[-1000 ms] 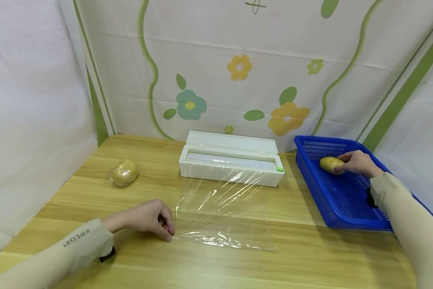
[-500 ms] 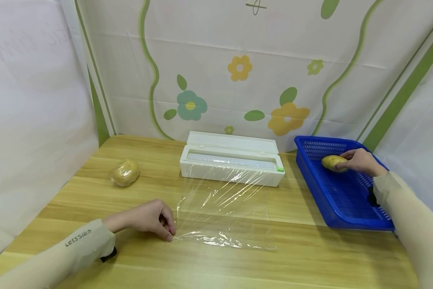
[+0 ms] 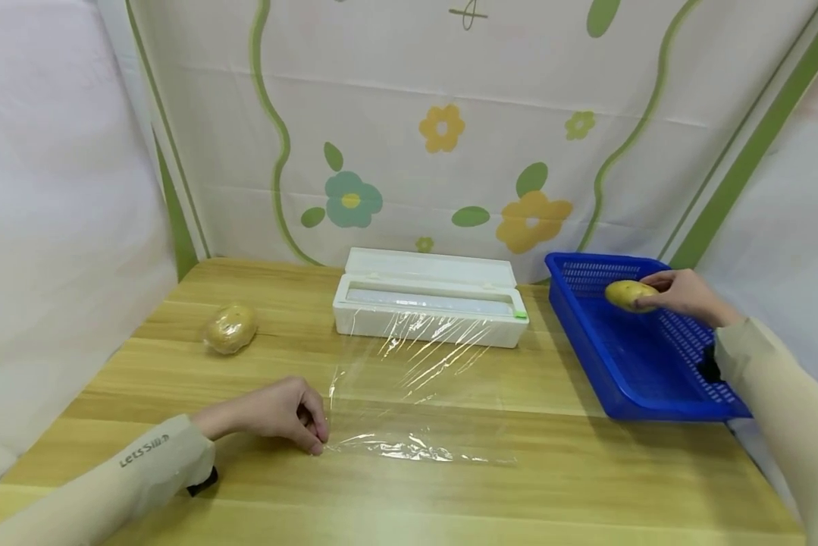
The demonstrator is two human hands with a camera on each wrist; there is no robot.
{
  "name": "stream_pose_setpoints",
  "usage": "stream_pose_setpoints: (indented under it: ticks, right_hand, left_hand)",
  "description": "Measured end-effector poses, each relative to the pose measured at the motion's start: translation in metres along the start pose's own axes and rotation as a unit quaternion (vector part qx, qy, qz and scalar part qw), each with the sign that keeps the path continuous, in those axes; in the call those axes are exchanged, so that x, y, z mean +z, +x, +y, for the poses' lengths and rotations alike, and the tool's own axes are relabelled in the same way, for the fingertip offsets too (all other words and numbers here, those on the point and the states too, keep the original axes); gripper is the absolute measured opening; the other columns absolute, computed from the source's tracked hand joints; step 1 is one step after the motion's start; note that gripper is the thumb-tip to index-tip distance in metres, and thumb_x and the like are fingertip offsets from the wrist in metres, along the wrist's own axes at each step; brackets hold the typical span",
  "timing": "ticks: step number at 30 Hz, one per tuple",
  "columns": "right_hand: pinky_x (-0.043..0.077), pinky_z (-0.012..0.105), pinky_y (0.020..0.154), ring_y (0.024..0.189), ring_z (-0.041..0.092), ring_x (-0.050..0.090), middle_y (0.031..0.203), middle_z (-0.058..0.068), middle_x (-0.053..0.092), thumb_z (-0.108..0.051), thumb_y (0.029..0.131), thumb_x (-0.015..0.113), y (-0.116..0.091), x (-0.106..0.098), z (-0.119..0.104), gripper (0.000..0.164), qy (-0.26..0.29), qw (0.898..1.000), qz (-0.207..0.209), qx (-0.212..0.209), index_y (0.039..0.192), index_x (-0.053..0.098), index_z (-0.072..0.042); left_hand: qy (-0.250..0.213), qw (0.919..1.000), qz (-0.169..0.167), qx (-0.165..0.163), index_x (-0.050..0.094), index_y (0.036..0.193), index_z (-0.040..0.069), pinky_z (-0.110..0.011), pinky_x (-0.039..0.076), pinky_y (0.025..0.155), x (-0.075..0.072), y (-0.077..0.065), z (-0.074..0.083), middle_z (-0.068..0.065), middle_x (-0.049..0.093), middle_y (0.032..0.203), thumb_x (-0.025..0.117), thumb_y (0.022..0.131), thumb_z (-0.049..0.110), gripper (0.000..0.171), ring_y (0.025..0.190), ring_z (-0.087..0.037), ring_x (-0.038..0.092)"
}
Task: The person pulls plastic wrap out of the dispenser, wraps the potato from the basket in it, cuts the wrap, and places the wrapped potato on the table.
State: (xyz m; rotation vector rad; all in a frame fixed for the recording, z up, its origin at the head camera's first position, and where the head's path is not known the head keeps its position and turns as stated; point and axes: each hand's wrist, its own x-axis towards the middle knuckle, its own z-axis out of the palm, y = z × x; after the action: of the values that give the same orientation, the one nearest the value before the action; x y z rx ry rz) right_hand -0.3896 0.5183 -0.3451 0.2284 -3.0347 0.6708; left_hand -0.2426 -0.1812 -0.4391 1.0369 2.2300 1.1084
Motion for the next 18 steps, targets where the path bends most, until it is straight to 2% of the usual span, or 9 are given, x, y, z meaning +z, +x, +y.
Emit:
stream_pose_setpoints:
  ticks: [6, 14, 18]
  right_hand:
    - [0.051, 0.030, 0.067, 0.095, 0.034, 0.060, 0.114, 0.029, 0.062, -0.039, 0.084, 0.079, -0.008, -0.004, -0.008, 0.071, 0.005, 1.000, 0.004, -0.006, 0.128, 0.056, 0.011]
    - [0.053, 0.029, 0.067, 0.084, 0.006, 0.059, 0.119, 0.028, 0.060, -0.038, 0.086, 0.078, -0.025, -0.014, -0.028, 0.068, 0.043, 0.998, 0.036, 0.002, 0.134, 0.054, 0.004]
    - [0.052, 0.027, 0.066, 0.082, 0.002, 0.058, 0.119, 0.027, 0.060, -0.036, 0.085, 0.078, -0.035, -0.017, -0.042, 0.064, 0.054, 0.997, 0.052, -0.005, 0.132, 0.056, 0.002]
  left_hand:
    - [0.006, 0.9999, 0.001, -0.010, 0.077, 0.081, 0.020, -0.023, 0.049, 0.058, 0.000, -0.001, 0.000, 0.006, 0.069, 0.080, 0.087, 0.076, 0.024, 0.012, 0.067, -0.007, 0.058]
    - [0.010, 0.9999, 0.002, -0.009, 0.077, 0.080, 0.020, -0.023, 0.049, 0.059, 0.001, -0.002, 0.003, 0.006, 0.069, 0.080, 0.086, 0.076, 0.023, 0.011, 0.067, -0.007, 0.058]
    - [0.008, 0.9999, 0.002, -0.011, 0.077, 0.081, 0.019, -0.023, 0.049, 0.059, 0.001, -0.003, 0.005, 0.005, 0.069, 0.080, 0.086, 0.076, 0.021, 0.011, 0.067, -0.007, 0.059]
